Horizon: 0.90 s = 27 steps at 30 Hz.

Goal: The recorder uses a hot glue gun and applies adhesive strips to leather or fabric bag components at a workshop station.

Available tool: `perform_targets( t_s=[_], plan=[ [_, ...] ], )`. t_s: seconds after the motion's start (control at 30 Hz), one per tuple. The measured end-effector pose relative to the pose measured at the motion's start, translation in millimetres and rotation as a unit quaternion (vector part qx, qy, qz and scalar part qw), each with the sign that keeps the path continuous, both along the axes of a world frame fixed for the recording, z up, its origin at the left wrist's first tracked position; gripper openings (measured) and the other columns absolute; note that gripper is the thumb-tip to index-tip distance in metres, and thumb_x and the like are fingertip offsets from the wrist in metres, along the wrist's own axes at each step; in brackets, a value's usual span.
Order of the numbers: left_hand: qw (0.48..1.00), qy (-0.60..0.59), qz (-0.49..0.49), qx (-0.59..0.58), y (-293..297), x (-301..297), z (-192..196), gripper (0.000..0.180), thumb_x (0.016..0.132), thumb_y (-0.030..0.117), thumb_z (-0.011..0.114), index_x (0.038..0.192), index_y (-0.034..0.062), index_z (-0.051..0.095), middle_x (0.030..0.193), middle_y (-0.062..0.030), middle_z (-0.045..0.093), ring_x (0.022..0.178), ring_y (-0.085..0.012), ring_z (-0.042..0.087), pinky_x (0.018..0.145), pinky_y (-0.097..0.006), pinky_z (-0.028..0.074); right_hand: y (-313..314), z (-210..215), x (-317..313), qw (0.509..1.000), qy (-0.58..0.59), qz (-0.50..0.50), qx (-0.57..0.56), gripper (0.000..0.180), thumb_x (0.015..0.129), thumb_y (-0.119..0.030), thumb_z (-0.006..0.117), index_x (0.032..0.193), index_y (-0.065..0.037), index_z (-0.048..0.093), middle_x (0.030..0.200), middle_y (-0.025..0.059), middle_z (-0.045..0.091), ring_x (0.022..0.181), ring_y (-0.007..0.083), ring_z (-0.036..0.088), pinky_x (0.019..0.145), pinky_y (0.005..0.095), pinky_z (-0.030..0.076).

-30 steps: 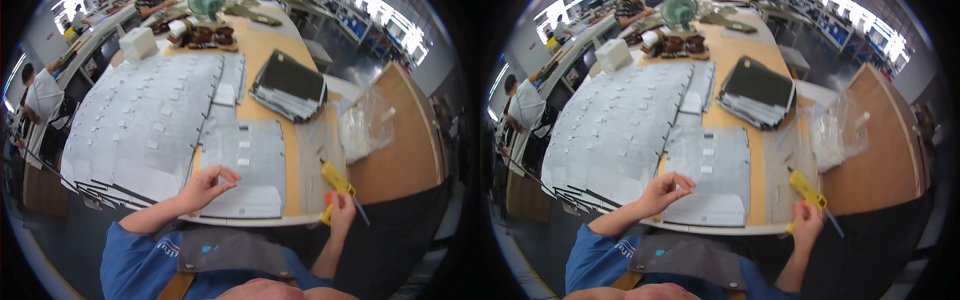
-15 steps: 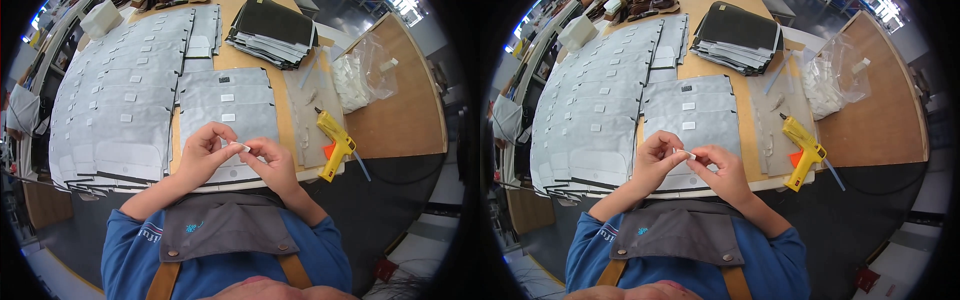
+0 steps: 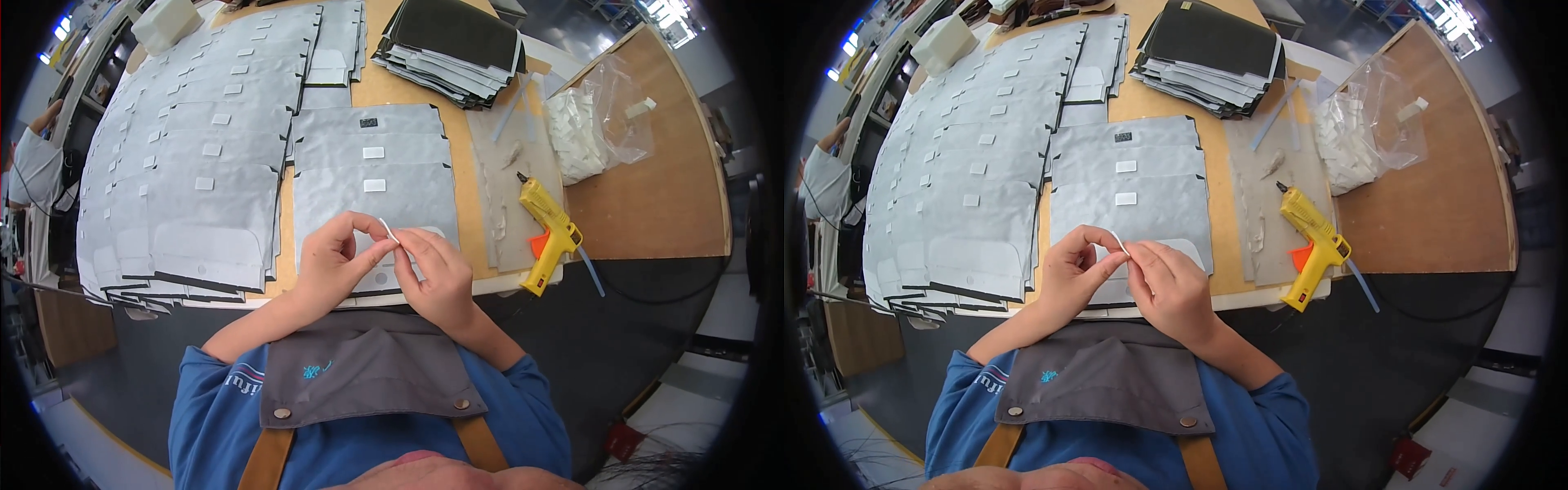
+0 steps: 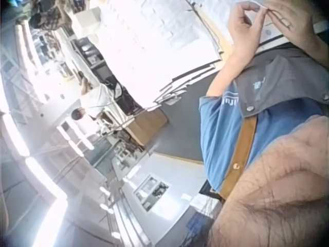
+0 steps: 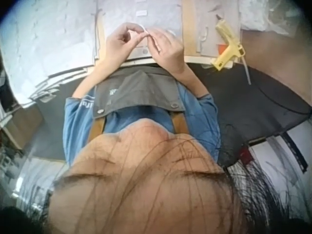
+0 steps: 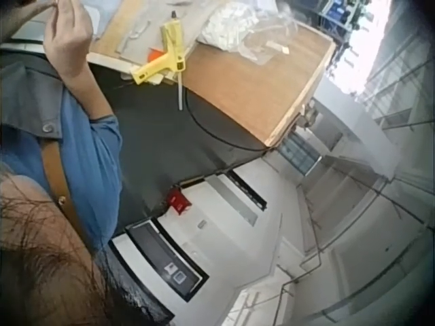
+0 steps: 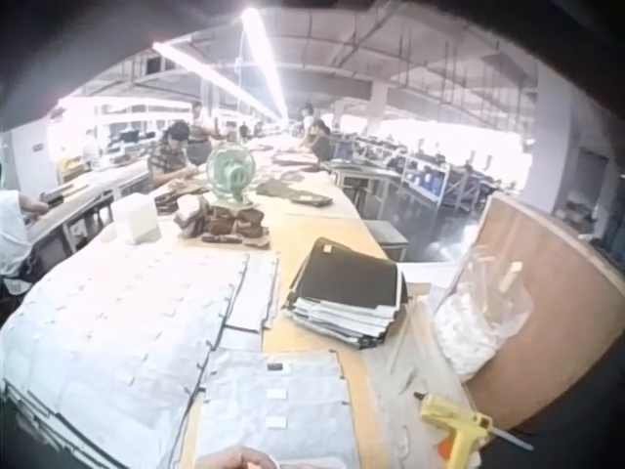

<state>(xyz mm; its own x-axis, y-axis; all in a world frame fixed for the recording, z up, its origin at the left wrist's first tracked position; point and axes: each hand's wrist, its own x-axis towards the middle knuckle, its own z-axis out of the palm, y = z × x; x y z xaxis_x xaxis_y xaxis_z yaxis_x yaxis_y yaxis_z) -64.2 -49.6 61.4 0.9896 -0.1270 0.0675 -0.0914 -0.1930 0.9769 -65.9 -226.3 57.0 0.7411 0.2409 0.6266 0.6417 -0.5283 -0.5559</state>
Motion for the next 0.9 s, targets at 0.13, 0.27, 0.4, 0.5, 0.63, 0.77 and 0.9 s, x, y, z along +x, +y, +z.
perform_targets(
  t_s=[0.13,0.27,0.4,0.5,0.63,0.77,0.9],
  plan=[
    [1.000,-0.001,-0.012,0.002,3,-2,1,0.020,0.083,0.011,0.080,0.096,0.0071,0.065,0.089,0.0075,0.066,0.055,0.0015,0.032,0.048,-0.017,0.027,-1,0,-2,1.000,0.004,0.011,0.005,0.033,0.077,0.004,0.071,0.110,0.001,0.066,0.099,0.0123,0.068,0.079,0.0254,0.068,0.066,0.0337,0.055],
    [1.000,-0.020,-0.005,0.018,2,-4,1,0.020,0.083,0.011,0.079,0.098,0.0071,0.067,0.087,0.0078,0.066,0.055,0.0015,0.032,0.048,-0.017,0.027,1,0,-4,1.000,0.013,0.014,-0.001,0.033,0.077,0.005,0.070,0.110,0.001,0.066,0.099,0.0126,0.069,0.078,0.0255,0.068,0.066,0.0333,0.056],
    [0.999,-0.023,0.006,0.025,3,-5,4,0.017,0.083,0.011,0.079,0.097,0.0071,0.070,0.081,0.0077,0.065,0.055,0.0003,0.033,0.048,-0.019,0.027,2,3,-3,0.996,0.053,0.021,0.061,0.028,0.080,0.005,0.070,0.107,0.002,0.067,0.098,0.0137,0.070,0.081,0.0261,0.070,0.068,0.0321,0.057],
    [0.999,-0.039,0.001,0.019,7,-4,-1,0.014,0.083,0.013,0.079,0.094,0.0076,0.072,0.084,0.0051,0.071,0.050,-0.0017,0.036,0.045,-0.021,0.030,1,5,-2,0.994,0.078,0.034,0.071,0.023,0.082,0.003,0.071,0.104,0.002,0.068,0.097,0.0144,0.071,0.083,0.0259,0.071,0.069,0.0313,0.057],
    [0.999,-0.049,-0.008,0.021,11,-2,-5,0.013,0.083,0.012,0.079,0.094,0.0077,0.072,0.083,0.0049,0.071,0.050,-0.0018,0.036,0.045,-0.021,0.030,1,4,-2,0.985,0.131,0.047,0.099,0.018,0.084,0.005,0.068,0.102,0.003,0.070,0.097,0.0150,0.071,0.084,0.0225,0.070,0.072,0.0282,0.055],
    [0.999,-0.049,-0.004,0.015,11,-1,-8,0.011,0.084,0.011,0.077,0.093,0.0076,0.072,0.082,0.0045,0.070,0.050,-0.0022,0.036,0.045,-0.021,0.030,4,8,-1,0.977,0.158,0.061,0.130,0.017,0.085,0.004,0.069,0.102,0.002,0.070,0.096,0.0141,0.072,0.083,0.0204,0.070,0.072,0.0282,0.055],
    [0.999,-0.019,-0.024,0.016,12,0,-11,0.009,0.086,0.005,0.072,0.092,0.0060,0.066,0.083,0.0047,0.066,0.051,-0.0015,0.036,0.046,-0.020,0.029,5,2,1,0.980,0.150,0.049,0.120,0.019,0.083,0.005,0.072,0.101,0.001,0.070,0.095,0.0130,0.072,0.082,0.0199,0.070,0.070,0.0283,0.055]
  ],
)
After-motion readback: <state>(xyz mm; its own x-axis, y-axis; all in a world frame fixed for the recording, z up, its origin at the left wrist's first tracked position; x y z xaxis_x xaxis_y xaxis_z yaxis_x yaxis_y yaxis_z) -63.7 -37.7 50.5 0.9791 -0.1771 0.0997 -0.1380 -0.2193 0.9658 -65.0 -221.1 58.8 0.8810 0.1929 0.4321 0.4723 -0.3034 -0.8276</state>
